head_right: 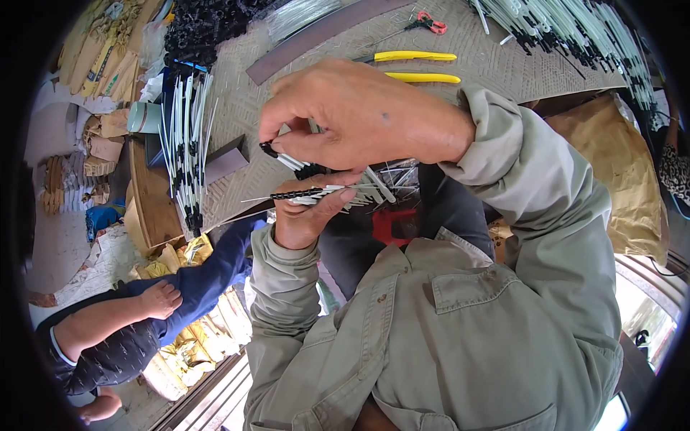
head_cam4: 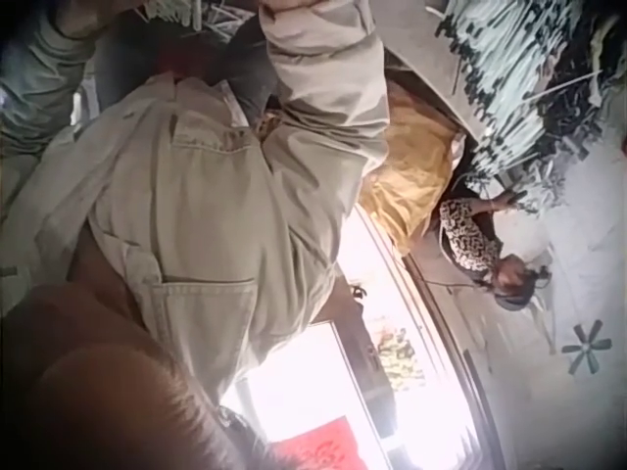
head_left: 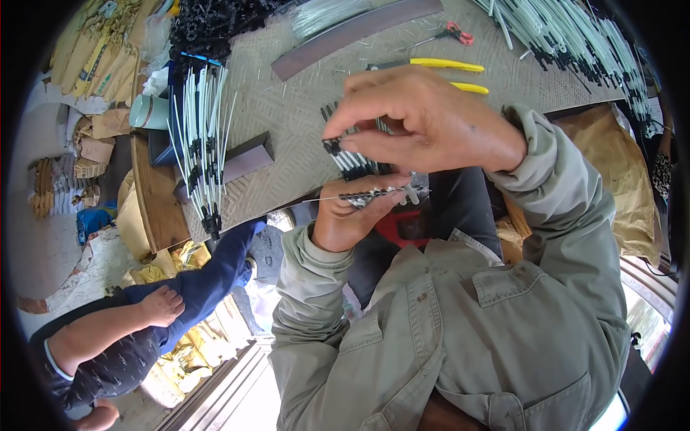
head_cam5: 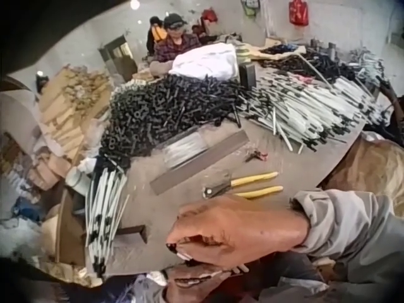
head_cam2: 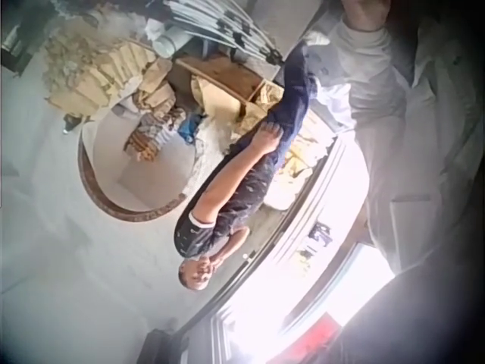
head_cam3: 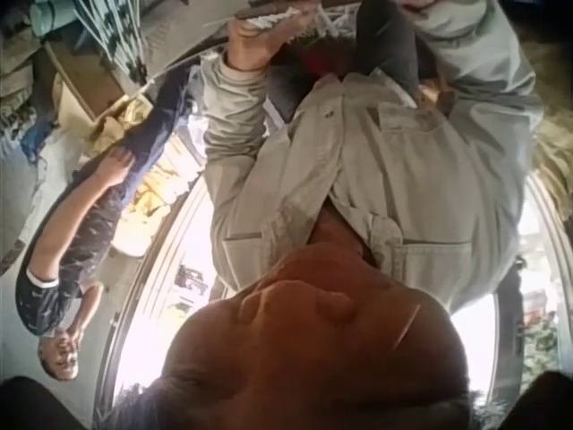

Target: Assembling and preparing bundles of small mechanical rods at a workstation using pliers.

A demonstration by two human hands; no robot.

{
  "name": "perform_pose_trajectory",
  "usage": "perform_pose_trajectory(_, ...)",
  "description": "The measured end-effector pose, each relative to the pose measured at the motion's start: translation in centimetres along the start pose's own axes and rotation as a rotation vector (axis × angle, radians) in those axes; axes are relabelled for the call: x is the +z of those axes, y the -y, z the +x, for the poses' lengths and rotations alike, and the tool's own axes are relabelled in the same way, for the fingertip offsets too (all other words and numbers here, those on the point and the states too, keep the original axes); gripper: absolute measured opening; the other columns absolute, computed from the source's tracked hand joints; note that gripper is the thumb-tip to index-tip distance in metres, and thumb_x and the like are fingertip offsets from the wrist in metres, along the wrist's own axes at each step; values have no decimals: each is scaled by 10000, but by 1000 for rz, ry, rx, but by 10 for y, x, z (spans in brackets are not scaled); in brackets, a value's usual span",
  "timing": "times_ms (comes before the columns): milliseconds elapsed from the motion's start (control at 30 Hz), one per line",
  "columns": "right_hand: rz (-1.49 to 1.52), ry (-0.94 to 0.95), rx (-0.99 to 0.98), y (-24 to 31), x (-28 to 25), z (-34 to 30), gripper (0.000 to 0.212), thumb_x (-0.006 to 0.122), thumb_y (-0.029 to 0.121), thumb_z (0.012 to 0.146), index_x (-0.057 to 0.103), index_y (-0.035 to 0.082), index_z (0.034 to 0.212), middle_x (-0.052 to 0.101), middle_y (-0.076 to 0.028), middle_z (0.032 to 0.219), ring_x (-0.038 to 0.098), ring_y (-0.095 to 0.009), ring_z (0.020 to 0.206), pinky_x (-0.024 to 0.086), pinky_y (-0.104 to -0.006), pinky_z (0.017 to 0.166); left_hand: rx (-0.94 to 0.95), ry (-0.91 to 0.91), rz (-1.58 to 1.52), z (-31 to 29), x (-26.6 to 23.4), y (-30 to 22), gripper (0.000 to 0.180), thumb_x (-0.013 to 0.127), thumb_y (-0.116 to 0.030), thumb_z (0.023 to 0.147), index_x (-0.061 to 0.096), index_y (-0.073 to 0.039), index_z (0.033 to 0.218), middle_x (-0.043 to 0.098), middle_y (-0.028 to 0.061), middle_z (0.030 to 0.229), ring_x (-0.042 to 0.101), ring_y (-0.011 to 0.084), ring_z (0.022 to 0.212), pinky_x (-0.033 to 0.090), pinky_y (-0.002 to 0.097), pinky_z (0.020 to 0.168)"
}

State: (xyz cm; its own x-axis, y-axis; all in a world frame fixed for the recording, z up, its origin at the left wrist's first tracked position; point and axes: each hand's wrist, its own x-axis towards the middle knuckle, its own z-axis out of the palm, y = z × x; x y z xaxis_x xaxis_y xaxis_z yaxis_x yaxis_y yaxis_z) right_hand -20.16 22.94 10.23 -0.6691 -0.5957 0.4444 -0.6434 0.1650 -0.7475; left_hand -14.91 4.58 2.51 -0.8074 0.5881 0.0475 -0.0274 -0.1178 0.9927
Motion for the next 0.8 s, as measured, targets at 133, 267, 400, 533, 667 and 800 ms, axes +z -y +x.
perform_pose_trajectory(133, 116, -11, -43, -11, 0, -2, 145, 605, 44, 807, 615, 10, 947, 506, -54, 714, 491, -133, 590, 346, -260, 504, 38, 24, -20, 3, 1, 0, 221, 581, 55, 812, 619, 42, 1029, 628, 128, 1045, 562, 149, 981, 447, 263, 846)
perform_pose_trajectory(267, 170, 32, 50, -7, -3, -2, 167, 613, 42, 805, 621, 17, 970, 507, -43, 716, 471, -110, 596, 336, -253, 505, 50, 43, -55, 2, -4, 2, 220, 580, 52, 813, 617, 45, 1030, 623, 138, 1057, 562, 174, 1020, 439, 279, 877)
perform_pose_trajectory(400, 146, 40, 24, -9, -6, -3, 154, 628, 34, 792, 633, 19, 945, 509, -34, 696, 450, -102, 577, 321, -255, 492, 40, 49, -35, 4, -2, -2, 205, 562, 57, 821, 617, 49, 1019, 623, 149, 1054, 573, 193, 1007, 442, 299, 893)
perform_pose_trajectory(533, 150, 52, 15, -8, -8, -1, 146, 653, 40, 773, 642, 21, 917, 504, -36, 674, 444, -111, 556, 315, -261, 476, 19, 71, -30, 3, -4, -1, 206, 545, 73, 820, 619, 47, 1010, 624, 150, 1050, 579, 206, 1001, 445, 306, 892)
perform_pose_trajectory(667, 121, 45, 6, -6, -4, 0, 128, 670, 51, 759, 634, 24, 879, 508, -37, 684, 463, -117, 558, 328, -258, 470, 41, 54, -19, 4, -3, -2, 187, 587, 73, 782, 618, 70, 967, 621, 202, 1021, 583, 267, 1008, 449, 361, 897)
perform_pose_trajectory(800, 99, 5, -47, -4, -2, 0, 94, 663, 51, 756, 606, 29, 827, 518, -40, 701, 497, -129, 580, 371, -261, 493, 16, 69, -34, 4, -3, -4, 192, 597, 73, 775, 625, 62, 964, 629, 178, 1013, 589, 245, 992, 455, 338, 883)
